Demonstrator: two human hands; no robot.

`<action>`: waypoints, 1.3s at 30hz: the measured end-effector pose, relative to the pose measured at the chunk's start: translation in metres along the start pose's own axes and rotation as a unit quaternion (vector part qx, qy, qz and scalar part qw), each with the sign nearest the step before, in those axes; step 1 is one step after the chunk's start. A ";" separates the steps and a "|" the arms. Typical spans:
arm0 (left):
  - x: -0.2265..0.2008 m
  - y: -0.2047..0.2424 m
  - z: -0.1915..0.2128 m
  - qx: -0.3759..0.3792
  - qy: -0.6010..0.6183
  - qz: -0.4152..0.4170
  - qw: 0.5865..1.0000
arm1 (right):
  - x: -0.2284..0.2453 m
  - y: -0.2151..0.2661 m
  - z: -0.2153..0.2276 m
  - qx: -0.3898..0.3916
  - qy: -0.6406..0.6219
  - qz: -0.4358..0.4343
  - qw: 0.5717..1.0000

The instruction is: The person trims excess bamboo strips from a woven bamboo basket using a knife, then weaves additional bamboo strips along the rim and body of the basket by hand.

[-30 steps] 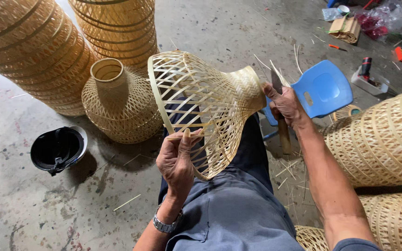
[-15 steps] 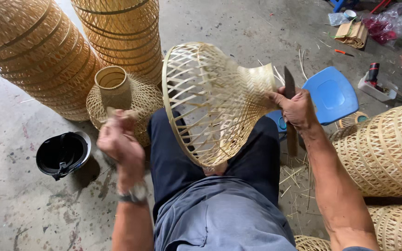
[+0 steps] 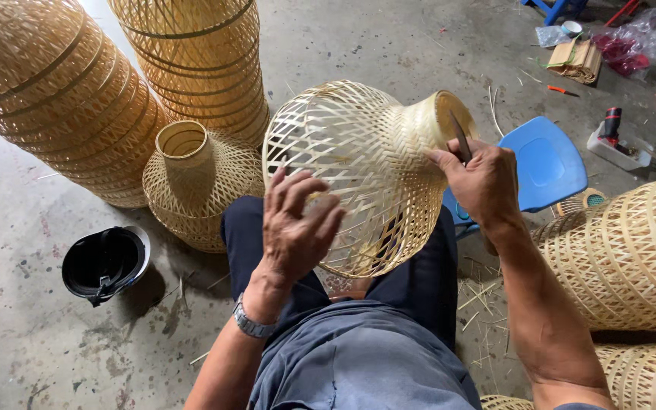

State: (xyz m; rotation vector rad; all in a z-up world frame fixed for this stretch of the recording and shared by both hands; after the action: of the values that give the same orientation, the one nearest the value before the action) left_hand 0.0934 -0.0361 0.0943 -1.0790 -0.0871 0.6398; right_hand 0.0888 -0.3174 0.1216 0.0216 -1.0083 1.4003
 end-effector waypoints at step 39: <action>0.070 0.081 0.013 -0.171 0.518 0.435 0.716 | 0.061 0.040 0.027 -0.035 -0.062 0.017 0.997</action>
State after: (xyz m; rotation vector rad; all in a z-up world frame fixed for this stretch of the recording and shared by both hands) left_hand 0.1097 0.0360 0.0161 -1.7143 1.4234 0.7593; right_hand 0.0314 -0.2745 0.1529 0.0406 -1.1662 1.4060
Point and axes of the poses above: each hand's wrist, its own y-axis away from the middle knuckle, its own z-axis out of the back of the hand, x = y × z, the point moved 9 cm from there along -y, towards the middle knuckle, and after that the axes turned 5 degrees about -y, right-handed, at the moved point
